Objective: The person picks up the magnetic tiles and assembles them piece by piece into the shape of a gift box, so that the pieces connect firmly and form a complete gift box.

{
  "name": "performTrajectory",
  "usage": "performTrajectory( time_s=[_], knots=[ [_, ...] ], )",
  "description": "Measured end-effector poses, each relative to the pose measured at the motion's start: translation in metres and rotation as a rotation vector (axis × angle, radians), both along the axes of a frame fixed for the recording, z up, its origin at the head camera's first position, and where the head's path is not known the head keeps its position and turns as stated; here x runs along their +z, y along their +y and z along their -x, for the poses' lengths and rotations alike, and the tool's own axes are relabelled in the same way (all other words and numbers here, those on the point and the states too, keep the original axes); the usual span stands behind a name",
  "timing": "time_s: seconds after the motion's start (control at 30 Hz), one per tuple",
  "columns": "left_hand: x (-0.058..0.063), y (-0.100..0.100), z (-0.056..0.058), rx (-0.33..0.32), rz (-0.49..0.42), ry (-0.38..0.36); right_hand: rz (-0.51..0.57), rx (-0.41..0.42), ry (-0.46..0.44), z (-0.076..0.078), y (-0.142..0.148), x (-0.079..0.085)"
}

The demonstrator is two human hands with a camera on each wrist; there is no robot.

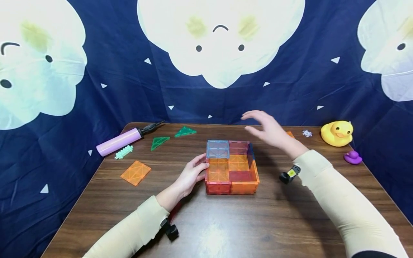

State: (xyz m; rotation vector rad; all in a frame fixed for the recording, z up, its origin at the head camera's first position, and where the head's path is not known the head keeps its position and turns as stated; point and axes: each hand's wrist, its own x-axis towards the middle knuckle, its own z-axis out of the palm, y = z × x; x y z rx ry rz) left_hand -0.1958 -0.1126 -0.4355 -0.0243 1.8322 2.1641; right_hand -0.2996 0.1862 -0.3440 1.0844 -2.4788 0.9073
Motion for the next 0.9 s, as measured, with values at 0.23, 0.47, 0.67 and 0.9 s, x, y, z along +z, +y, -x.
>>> performTrajectory(
  time_s=[0.23,0.47,0.67,0.9],
  knots=[
    [0.000,-0.001,0.000,-0.006,0.009,0.007,0.064,-0.231,-0.050,0.010,0.066,-0.038],
    [0.000,0.000,-0.001,0.010,0.005,0.006,-0.094,-0.401,-0.183,0.027,0.109,-0.079],
    [0.000,0.000,0.000,0.010,0.003,0.008,-0.206,-0.544,-0.252,0.036,0.117,-0.096],
    [0.000,0.001,-0.001,0.016,0.005,0.010,-0.258,-0.687,-0.348,0.035,0.111,-0.104]
  ],
)
